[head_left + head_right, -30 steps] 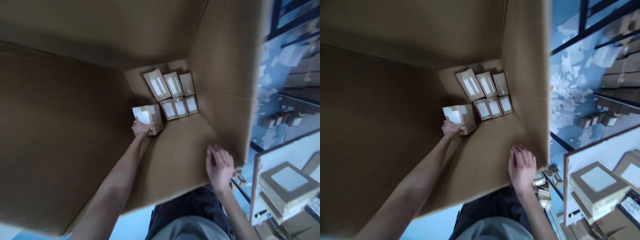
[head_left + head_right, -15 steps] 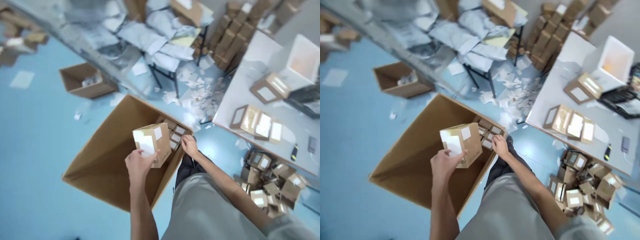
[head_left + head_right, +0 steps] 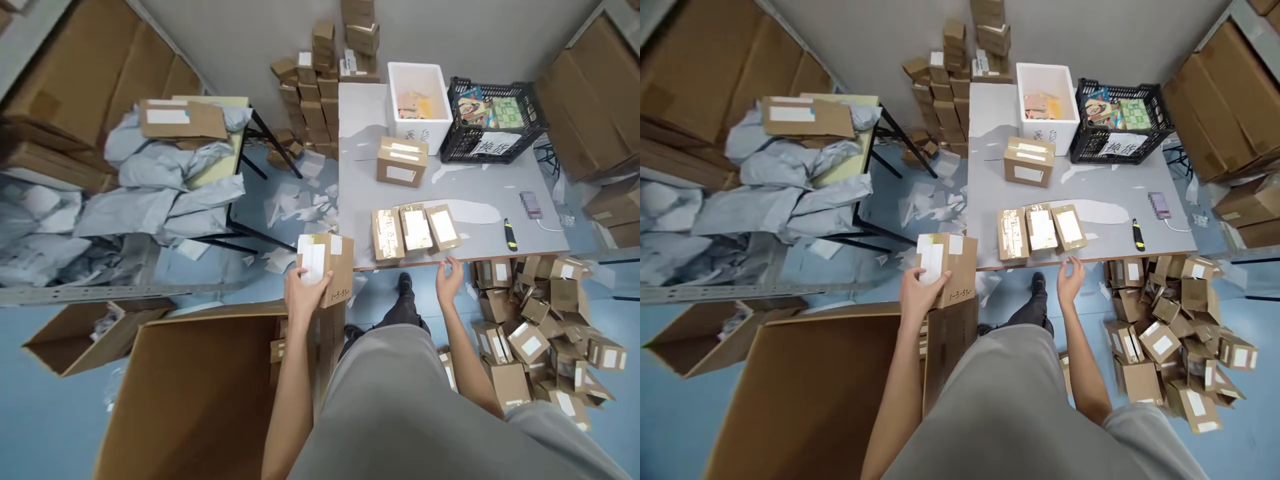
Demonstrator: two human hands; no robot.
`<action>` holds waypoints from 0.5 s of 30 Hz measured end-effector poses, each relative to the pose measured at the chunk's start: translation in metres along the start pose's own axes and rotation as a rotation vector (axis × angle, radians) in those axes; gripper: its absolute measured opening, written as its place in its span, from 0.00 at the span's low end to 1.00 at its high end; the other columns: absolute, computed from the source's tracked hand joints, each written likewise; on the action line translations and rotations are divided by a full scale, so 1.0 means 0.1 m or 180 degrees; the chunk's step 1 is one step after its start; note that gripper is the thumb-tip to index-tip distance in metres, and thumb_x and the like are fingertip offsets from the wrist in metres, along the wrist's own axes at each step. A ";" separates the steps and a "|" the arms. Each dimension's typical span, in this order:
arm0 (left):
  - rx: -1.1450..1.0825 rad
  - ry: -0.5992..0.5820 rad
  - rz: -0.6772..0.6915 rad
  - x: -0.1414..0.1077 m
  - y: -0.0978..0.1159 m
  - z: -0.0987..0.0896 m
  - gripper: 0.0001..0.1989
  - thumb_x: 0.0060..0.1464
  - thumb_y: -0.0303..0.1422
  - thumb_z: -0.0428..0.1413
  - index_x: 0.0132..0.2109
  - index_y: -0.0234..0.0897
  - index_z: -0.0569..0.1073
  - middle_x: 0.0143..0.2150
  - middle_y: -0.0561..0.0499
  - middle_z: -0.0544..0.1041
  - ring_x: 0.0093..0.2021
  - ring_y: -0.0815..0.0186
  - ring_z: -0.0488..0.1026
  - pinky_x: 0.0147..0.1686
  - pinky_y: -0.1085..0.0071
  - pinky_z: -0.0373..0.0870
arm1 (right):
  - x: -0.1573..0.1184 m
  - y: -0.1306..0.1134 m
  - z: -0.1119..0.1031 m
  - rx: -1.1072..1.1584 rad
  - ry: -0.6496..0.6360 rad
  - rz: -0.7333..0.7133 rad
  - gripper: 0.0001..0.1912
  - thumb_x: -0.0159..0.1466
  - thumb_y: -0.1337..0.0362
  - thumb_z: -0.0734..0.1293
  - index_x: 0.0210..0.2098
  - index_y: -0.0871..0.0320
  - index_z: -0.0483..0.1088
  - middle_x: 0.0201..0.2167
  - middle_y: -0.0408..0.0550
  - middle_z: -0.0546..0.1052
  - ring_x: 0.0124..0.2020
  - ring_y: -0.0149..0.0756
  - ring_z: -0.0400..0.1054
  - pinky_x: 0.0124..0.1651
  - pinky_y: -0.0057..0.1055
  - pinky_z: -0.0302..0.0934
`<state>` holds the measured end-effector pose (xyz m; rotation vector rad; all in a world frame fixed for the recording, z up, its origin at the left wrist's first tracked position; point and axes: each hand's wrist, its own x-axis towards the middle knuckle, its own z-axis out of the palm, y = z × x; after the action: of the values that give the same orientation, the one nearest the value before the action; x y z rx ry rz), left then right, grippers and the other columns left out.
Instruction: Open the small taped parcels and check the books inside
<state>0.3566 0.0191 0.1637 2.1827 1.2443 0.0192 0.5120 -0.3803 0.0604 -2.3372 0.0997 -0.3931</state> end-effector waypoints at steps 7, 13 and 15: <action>0.0271 0.0040 -0.0060 0.51 1.14 1.05 0.34 0.54 0.50 0.72 0.58 0.38 0.70 0.62 0.32 0.77 0.72 0.38 0.72 0.73 0.46 0.69 | 1.31 0.58 0.07 0.0114 -0.0730 0.0702 0.45 0.71 0.38 0.67 0.72 0.69 0.69 0.69 0.80 0.75 0.71 0.64 0.72 0.72 0.59 0.69; 0.0523 -0.0005 -0.0184 0.55 1.48 1.61 0.39 0.55 0.50 0.72 0.63 0.31 0.69 0.66 0.24 0.73 0.73 0.31 0.69 0.73 0.40 0.69 | 1.81 0.70 0.19 -0.0147 -0.2034 0.0886 0.32 0.70 0.47 0.69 0.65 0.63 0.76 0.61 0.70 0.84 0.62 0.62 0.80 0.71 0.57 0.71; 0.0442 -0.0181 -0.0159 0.52 1.45 1.68 0.39 0.56 0.50 0.72 0.64 0.31 0.69 0.67 0.24 0.74 0.74 0.32 0.68 0.74 0.41 0.68 | 1.84 0.69 0.23 -0.0288 -0.2205 0.0844 0.29 0.71 0.50 0.67 0.64 0.61 0.77 0.61 0.69 0.85 0.62 0.63 0.80 0.70 0.57 0.71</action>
<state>0.5490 -0.0779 0.0886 2.2521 1.3019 -0.1527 0.6972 -0.4489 0.0435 -2.3758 0.0893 0.5623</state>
